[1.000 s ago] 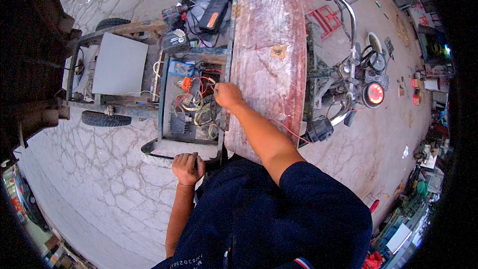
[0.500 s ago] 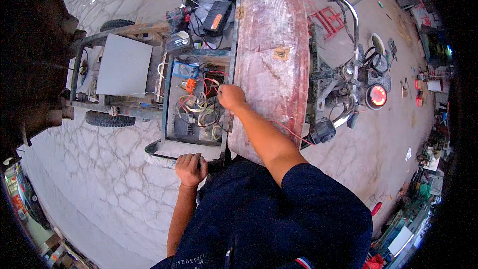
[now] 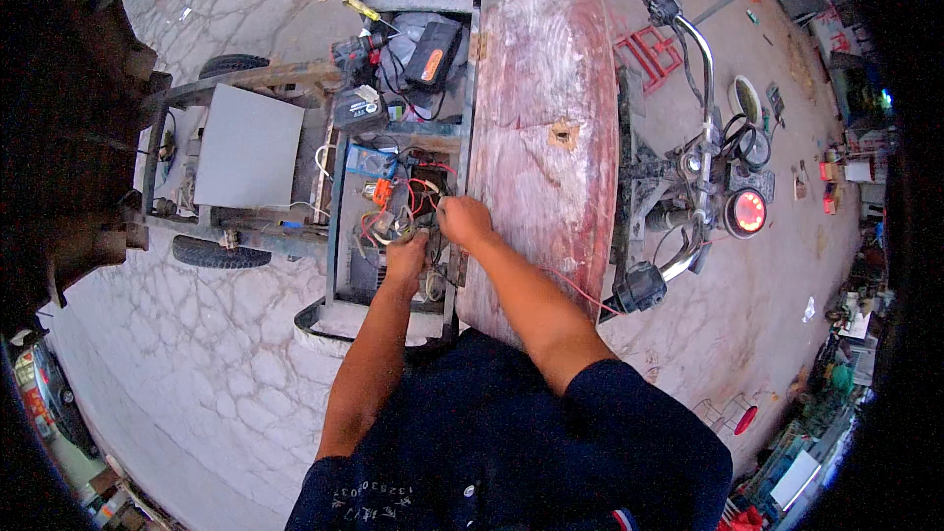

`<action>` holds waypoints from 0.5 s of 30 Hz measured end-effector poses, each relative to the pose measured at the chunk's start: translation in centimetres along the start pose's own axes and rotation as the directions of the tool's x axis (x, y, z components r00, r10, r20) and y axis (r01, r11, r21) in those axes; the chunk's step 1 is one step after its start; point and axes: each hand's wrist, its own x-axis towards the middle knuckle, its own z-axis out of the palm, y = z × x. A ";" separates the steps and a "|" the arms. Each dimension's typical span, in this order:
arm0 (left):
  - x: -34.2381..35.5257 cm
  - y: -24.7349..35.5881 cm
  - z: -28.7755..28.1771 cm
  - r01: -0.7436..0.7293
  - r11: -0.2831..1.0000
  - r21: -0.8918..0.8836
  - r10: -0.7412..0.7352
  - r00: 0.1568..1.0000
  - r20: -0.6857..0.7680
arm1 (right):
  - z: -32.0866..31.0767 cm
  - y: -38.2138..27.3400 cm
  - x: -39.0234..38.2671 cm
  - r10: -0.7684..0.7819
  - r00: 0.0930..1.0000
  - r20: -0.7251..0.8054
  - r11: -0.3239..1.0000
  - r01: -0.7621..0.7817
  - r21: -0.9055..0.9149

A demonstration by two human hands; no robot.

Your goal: The person works on the wiring of a three-wheeled vehicle, stripping wire insulation with pliers and connecting wires to the vehicle's electrical system. The person uses pliers to cut and strip wires, then connects them to the vehicle's components.

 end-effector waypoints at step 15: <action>7.9 -2.9 3.8 0.326 0.851 -0.412 -0.355 0.935 0.007 | -0.2 -0.1 -0.2 0.000 0.995 0.099 0.998 0.007 -0.065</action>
